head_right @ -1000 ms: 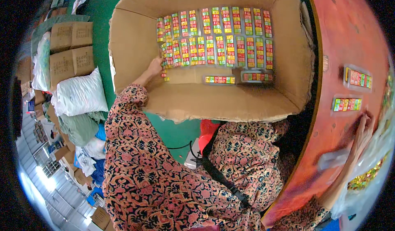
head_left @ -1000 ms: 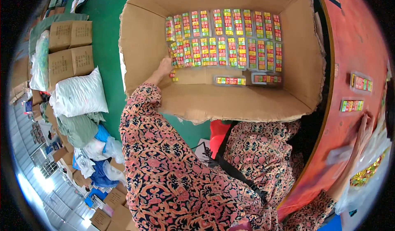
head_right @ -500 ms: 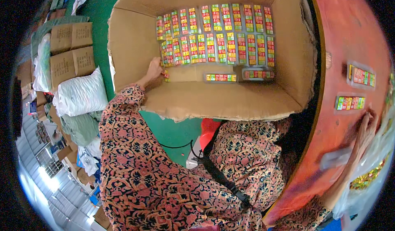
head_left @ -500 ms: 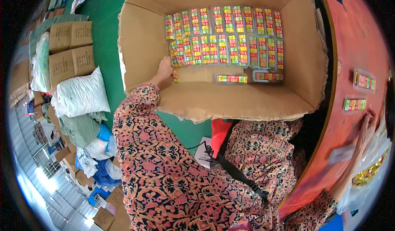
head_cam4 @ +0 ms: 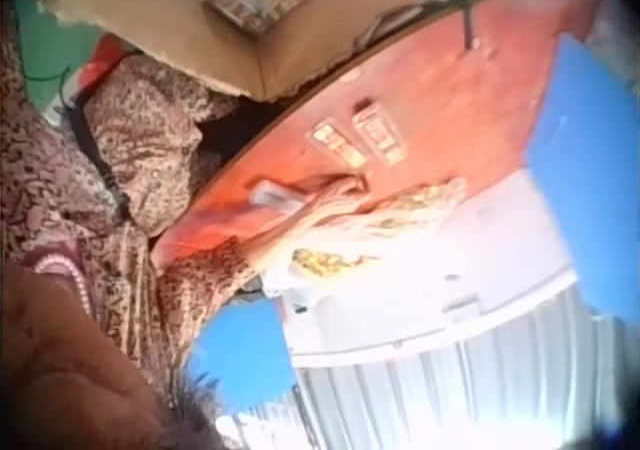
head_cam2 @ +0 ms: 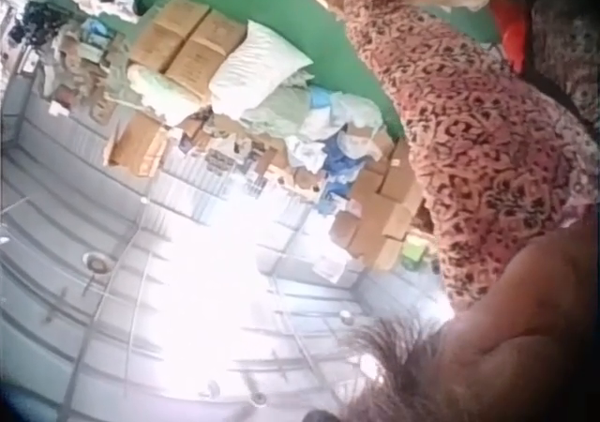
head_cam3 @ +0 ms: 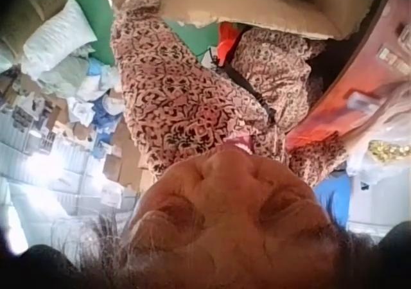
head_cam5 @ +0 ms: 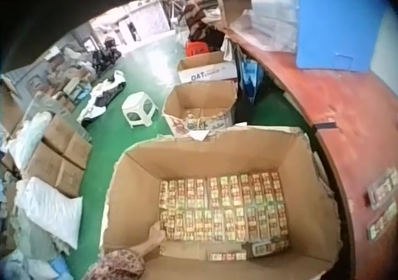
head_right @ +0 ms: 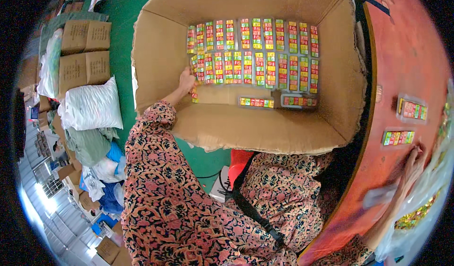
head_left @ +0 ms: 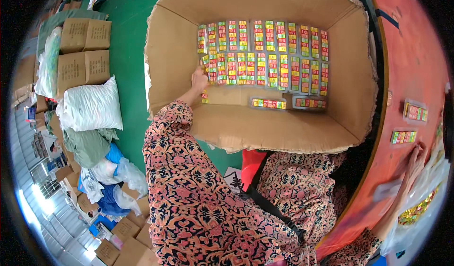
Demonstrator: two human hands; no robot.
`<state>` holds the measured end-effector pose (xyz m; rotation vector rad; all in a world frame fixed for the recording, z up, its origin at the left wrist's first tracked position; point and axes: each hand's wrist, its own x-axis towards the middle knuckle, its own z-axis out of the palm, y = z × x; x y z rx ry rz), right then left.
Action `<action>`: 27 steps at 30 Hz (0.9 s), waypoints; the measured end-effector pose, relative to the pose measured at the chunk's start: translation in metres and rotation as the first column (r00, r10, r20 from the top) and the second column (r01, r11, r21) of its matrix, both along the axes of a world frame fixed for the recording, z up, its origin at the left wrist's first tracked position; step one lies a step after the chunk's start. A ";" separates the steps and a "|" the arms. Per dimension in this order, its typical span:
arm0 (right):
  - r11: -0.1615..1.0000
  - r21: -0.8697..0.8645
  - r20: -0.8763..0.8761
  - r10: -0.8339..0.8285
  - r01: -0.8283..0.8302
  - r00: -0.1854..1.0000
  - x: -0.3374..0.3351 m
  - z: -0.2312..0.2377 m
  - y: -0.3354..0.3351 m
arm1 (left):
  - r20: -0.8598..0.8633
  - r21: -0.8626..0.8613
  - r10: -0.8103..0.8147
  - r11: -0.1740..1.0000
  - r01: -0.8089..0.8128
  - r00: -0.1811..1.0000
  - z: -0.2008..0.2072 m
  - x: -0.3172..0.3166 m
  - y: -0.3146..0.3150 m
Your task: Packing small wrapped packets into plastic sleeves and arranging them in a cardboard box.
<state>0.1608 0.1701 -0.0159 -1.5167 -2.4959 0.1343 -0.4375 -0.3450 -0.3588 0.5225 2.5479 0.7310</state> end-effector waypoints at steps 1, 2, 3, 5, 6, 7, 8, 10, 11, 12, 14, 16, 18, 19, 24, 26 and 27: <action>1.000 0.008 0.015 -0.008 0.008 1.000 0.002 0.002 -0.002 | 0.077 0.006 0.103 0.995 -0.104 0.992 0.003 0.009 0.012; 1.000 0.014 0.008 -0.010 0.010 1.000 0.000 0.005 -0.005 | 0.145 0.001 0.208 0.978 -0.211 0.967 0.011 0.015 0.020; 1.000 0.019 0.001 -0.013 0.013 1.000 -0.001 0.007 -0.007 | 0.152 0.003 0.204 0.978 -0.207 0.967 0.016 0.020 0.027; 0.999 0.001 -0.006 -0.032 0.032 0.999 -0.008 0.009 -0.009 | 0.054 -0.007 0.176 0.984 -0.175 0.983 0.029 0.022 0.027; 0.998 -0.017 -0.007 -0.054 0.054 0.999 -0.010 0.009 -0.009 | 0.051 -0.010 0.178 0.984 -0.178 0.983 0.026 0.021 0.024; 0.998 -0.017 -0.010 -0.054 0.053 0.999 -0.009 0.008 -0.007 | -0.027 0.048 0.179 0.983 -0.178 0.983 0.026 0.019 0.024; 1.000 0.008 0.003 -0.024 0.024 1.000 -0.006 0.007 -0.004 | -0.104 0.104 0.184 0.979 -0.173 0.977 0.027 0.018 0.024; 0.999 0.038 0.032 -0.007 0.006 0.999 0.000 0.007 -0.004 | -0.111 0.053 0.136 0.990 -0.131 0.985 0.040 0.025 0.042; 0.999 0.039 0.022 -0.004 0.003 1.000 -0.001 0.008 -0.005 | -0.128 0.000 0.096 0.995 -0.097 0.987 0.053 0.027 0.050; 0.999 0.040 0.013 -0.001 0.001 1.000 -0.001 0.008 -0.006 | -0.127 0.001 0.093 0.996 -0.094 0.988 0.050 0.027 0.052; 0.999 0.040 0.010 -0.009 0.008 1.000 -0.006 0.006 -0.006 | -0.189 -0.054 0.048 0.997 -0.060 0.981 0.044 0.022 0.046; 0.999 0.036 0.008 -0.015 0.015 1.000 -0.010 0.001 -0.006 | -0.124 0.010 0.130 0.992 -0.130 0.984 0.030 0.014 0.033; 0.999 0.035 -0.015 -0.017 0.017 1.000 -0.010 0.000 -0.007 | -0.043 0.074 0.198 0.978 -0.194 0.979 0.025 0.004 0.025; 0.999 0.038 -0.010 -0.022 0.022 1.000 -0.010 0.001 -0.009 | -0.026 0.030 0.150 0.988 -0.149 0.988 0.029 -0.001 0.026; 0.995 0.066 0.073 -0.079 0.074 0.994 -0.005 0.009 -0.011 | -0.243 -0.035 -0.070 0.997 0.063 0.967 0.054 -0.001 0.045; 0.995 0.078 0.076 -0.061 0.056 0.995 -0.008 0.008 -0.010 | -0.423 0.015 -0.204 0.973 0.232 0.883 0.058 -0.007 0.042; 0.995 0.096 0.080 -0.046 0.038 0.996 -0.009 0.007 -0.010 | -0.421 0.011 -0.207 0.972 0.233 0.883 0.056 -0.010 0.039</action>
